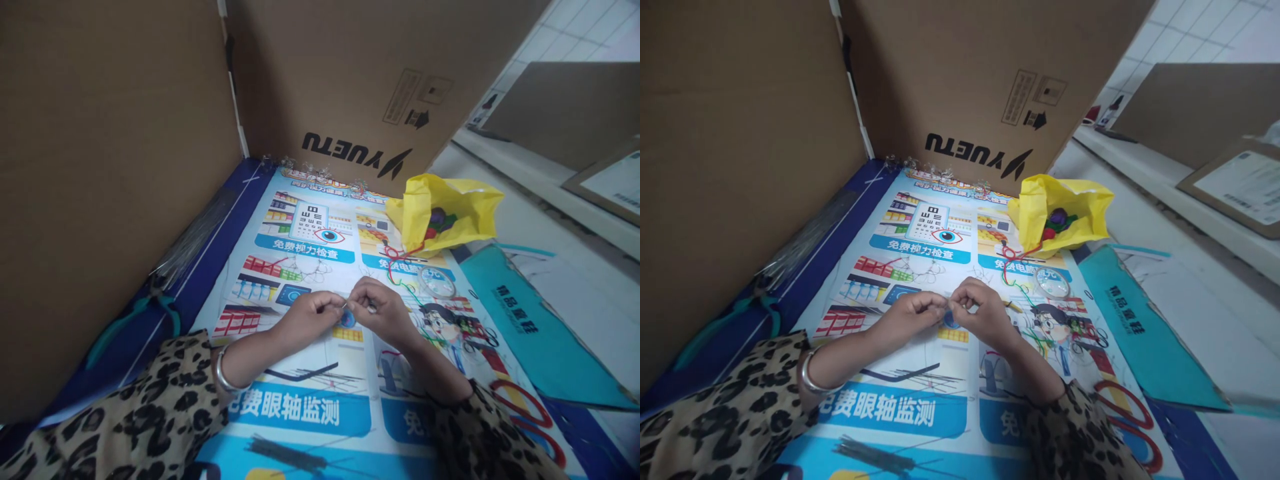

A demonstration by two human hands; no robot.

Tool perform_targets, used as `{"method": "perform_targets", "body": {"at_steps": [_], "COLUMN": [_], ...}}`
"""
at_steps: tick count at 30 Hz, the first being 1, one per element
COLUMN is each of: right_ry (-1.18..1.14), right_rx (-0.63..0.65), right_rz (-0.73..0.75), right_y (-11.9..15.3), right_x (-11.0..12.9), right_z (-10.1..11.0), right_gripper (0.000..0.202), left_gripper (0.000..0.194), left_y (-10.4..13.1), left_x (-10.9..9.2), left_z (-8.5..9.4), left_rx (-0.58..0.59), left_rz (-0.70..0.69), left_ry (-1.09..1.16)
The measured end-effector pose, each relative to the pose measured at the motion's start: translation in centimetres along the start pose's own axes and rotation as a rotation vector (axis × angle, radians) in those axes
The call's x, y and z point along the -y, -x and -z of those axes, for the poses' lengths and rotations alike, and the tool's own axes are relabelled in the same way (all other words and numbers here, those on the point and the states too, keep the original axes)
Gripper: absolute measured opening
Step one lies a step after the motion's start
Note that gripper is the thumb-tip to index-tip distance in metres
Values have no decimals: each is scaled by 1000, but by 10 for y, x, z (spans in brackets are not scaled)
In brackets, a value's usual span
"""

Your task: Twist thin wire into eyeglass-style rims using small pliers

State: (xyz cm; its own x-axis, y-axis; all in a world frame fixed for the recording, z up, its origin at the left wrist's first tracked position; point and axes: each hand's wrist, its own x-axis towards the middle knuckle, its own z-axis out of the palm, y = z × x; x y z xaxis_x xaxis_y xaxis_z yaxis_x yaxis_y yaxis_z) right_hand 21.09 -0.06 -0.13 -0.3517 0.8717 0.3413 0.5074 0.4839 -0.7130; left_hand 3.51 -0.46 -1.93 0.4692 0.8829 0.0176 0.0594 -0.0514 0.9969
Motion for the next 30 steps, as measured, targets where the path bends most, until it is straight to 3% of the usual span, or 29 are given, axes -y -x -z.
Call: {"method": "perform_targets", "body": {"at_steps": [6,13,26,30], "right_ry": [92,-120,-179,-306], "right_rx": [-32,0,36,85], "right_rz": [97,-37,-96,-232], "right_y": [0,2,3,4], "right_x": [4,-1,-2,-5], "right_z": [0,2,-1,-3], "right_gripper": [7,10,6,13], "left_gripper": [16,12,13,10], "left_y": [-2,-3,-3,-4], "left_x": [5,5,3,8], "left_z": [-2,-1,-1,-1], "left_rx": [-9,18,22,1], "left_rz": [19,-21,-4,2], "left_ry": [35,74,89,72]}}
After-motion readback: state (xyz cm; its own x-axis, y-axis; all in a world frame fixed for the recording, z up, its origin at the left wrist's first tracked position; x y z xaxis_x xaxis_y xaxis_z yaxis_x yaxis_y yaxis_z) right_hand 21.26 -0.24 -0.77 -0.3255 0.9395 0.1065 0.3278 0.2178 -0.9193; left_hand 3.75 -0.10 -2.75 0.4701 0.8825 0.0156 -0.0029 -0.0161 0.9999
